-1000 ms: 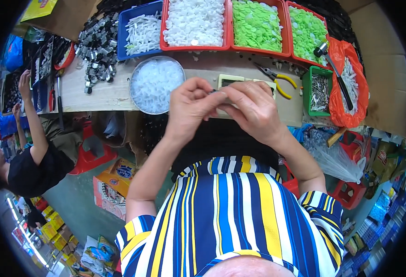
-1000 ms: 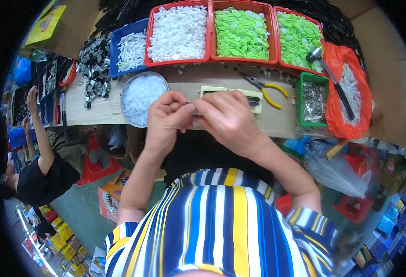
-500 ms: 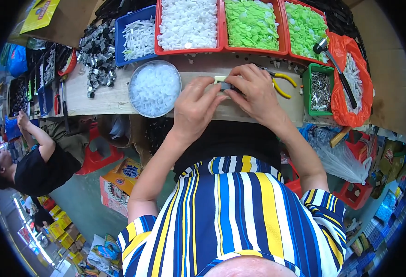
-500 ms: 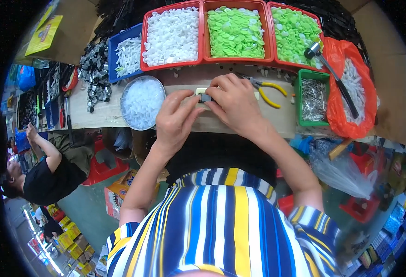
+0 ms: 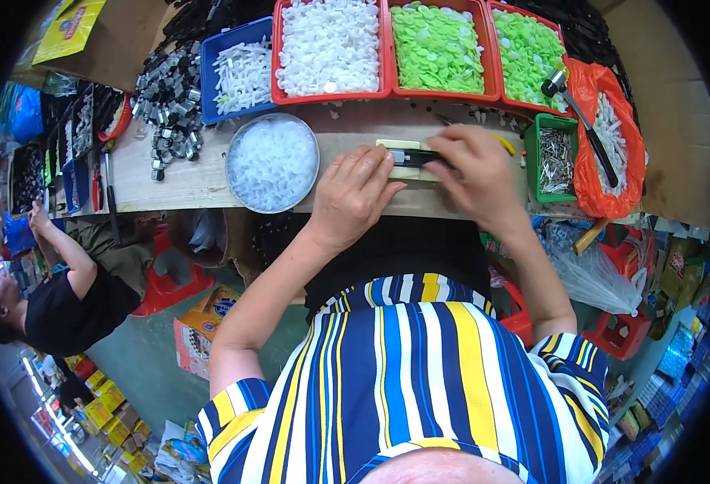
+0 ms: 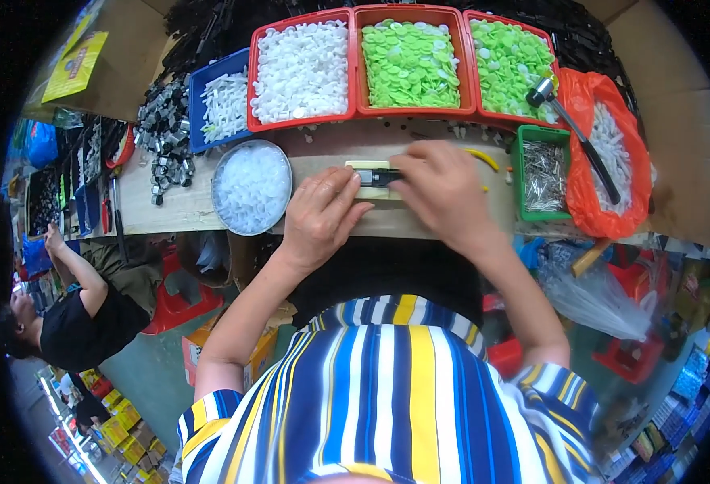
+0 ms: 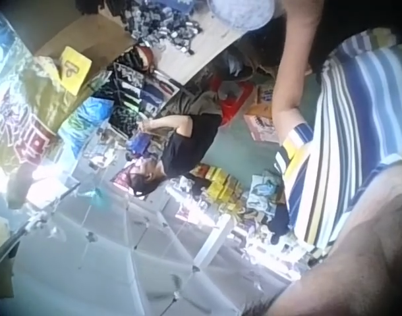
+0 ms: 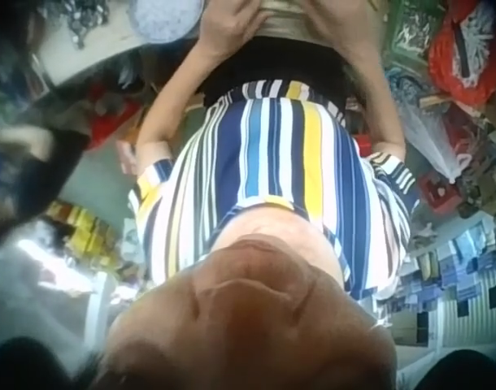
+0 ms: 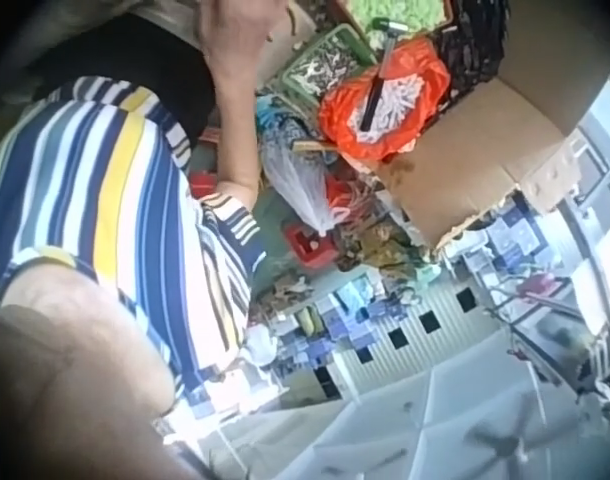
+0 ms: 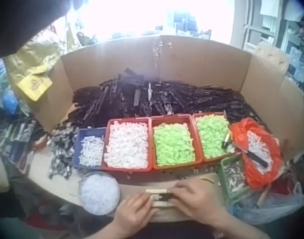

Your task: Assembling small mechanical toy parts using a jig, hammer, and pliers at a factory workbench.

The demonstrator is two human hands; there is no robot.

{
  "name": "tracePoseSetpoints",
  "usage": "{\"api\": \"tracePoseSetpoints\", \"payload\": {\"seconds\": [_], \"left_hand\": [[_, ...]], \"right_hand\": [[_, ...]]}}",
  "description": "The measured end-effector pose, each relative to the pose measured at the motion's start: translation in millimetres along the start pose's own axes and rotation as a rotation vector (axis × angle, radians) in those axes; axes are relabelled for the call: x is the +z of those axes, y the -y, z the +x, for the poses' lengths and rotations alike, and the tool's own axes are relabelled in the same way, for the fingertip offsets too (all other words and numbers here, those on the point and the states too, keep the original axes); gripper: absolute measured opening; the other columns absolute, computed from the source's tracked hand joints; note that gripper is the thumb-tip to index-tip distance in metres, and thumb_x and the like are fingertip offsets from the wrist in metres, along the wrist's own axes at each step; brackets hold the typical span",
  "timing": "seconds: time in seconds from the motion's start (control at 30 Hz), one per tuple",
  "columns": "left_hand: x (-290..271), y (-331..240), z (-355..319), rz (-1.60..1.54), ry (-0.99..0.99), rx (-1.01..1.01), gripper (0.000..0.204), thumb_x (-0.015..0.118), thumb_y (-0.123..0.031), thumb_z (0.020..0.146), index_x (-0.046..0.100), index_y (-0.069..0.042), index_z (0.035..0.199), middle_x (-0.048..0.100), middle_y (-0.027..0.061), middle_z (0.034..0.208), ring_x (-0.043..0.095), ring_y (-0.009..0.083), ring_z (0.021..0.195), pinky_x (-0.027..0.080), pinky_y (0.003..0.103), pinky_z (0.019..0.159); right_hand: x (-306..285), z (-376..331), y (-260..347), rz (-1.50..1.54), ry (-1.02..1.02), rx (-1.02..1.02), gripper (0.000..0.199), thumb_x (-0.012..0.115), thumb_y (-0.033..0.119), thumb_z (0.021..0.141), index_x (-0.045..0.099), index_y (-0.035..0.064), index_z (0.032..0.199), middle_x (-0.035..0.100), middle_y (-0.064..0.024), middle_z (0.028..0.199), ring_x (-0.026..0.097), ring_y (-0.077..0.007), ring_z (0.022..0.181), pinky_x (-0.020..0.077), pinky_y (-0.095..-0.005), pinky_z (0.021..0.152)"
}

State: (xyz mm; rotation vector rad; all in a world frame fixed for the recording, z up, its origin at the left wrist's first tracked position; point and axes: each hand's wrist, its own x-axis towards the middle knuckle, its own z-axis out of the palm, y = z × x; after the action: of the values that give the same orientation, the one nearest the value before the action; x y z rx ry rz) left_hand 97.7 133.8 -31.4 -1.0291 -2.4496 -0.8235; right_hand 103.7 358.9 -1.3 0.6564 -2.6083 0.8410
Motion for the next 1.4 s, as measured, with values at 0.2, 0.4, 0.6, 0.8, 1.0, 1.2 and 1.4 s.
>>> {"api": "tracePoseSetpoints", "payload": {"seconds": [0.2, 0.4, 0.6, 0.8, 1.0, 1.2, 1.4], "left_hand": [[-25.7, 24.0, 35.5, -0.153, -0.103, -0.095, 0.019, 0.073, -0.006, 0.079, 0.069, 0.000, 0.097, 0.064, 0.0137, 0.093, 0.062, 0.0323, 0.089, 0.051, 0.041, 0.076], [-21.1, 84.0, 101.5, 0.094, -0.151, -0.032, 0.018, 0.069, -0.005, 0.081, 0.070, -0.002, 0.099, 0.064, 0.0140, 0.095, 0.060, 0.0325, 0.092, 0.050, 0.042, 0.081], [-0.6, 110.0, 136.8, 0.221, -0.078, 0.037, 0.007, 0.068, -0.006, 0.080, 0.071, -0.002, 0.086, 0.064, 0.0132, 0.085, 0.060, 0.0325, 0.088, 0.050, 0.043, 0.079], [-7.7, 108.3, 134.3, 0.164, -0.112, 0.030, 0.008, 0.073, -0.010, 0.081, 0.071, -0.002, 0.083, 0.066, 0.0110, 0.082, 0.061, 0.0299, 0.082, 0.049, 0.040, 0.074], [-27.8, 66.7, 119.6, -0.134, -0.176, -0.199, 0.008, 0.076, -0.008, 0.081, 0.074, -0.002, 0.084, 0.070, 0.0090, 0.080, 0.064, 0.0185, 0.072, 0.047, 0.031, 0.064], [-16.9, 19.8, 77.8, -1.128, -0.153, -0.874, 0.019, 0.074, -0.014, 0.089, 0.073, 0.001, 0.100, 0.073, 0.0044, 0.088, 0.064, 0.0088, 0.073, 0.044, 0.020, 0.062], [14.3, -23.8, 51.7, -1.934, -0.034, -1.236, 0.015, 0.069, -0.018, 0.093, 0.068, -0.004, 0.097, 0.070, 0.0052, 0.084, 0.065, 0.0136, 0.076, 0.049, 0.023, 0.063]], "right_hand": [[-74.4, -55.8, -48.3, -0.351, -0.150, 0.380, 0.019, 0.069, 0.005, 0.085, 0.067, -0.0004, 0.102, 0.063, -0.0165, 0.100, 0.064, -0.0342, 0.090, 0.0509, -0.0410, 0.076], [-80.8, -74.5, -68.1, -0.452, -0.071, 0.567, 0.016, 0.067, 0.009, 0.087, 0.066, 0.0002, 0.101, 0.059, -0.0175, 0.092, 0.062, -0.0367, 0.089, 0.0488, -0.0453, 0.074], [-78.8, -68.2, -78.5, -0.343, -0.100, 0.517, 0.008, 0.068, 0.006, 0.082, 0.065, 0.0009, 0.087, 0.061, -0.0148, 0.086, 0.062, -0.0352, 0.085, 0.0489, -0.0444, 0.072], [-79.6, -70.5, -80.2, -0.311, -0.131, 0.532, 0.009, 0.069, 0.008, 0.083, 0.067, 0.0022, 0.088, 0.063, -0.0130, 0.089, 0.063, -0.0333, 0.086, 0.0494, -0.0434, 0.073], [-79.5, -69.1, -85.0, -0.368, -0.081, 0.526, 0.010, 0.069, 0.010, 0.083, 0.067, 0.0021, 0.089, 0.062, -0.0123, 0.086, 0.063, -0.0321, 0.087, 0.0490, -0.0439, 0.073], [-86.5, -57.4, -62.1, -0.159, -0.224, 0.596, 0.009, 0.068, 0.006, 0.084, 0.067, -0.0001, 0.090, 0.066, -0.0117, 0.086, 0.066, -0.0254, 0.078, 0.0515, -0.0352, 0.070], [-55.7, -21.7, -1.1, 0.487, -0.235, 0.507, 0.009, 0.066, -0.002, 0.089, 0.066, -0.0042, 0.098, 0.070, -0.0082, 0.095, 0.066, -0.0128, 0.090, 0.0521, -0.0270, 0.083]]}}
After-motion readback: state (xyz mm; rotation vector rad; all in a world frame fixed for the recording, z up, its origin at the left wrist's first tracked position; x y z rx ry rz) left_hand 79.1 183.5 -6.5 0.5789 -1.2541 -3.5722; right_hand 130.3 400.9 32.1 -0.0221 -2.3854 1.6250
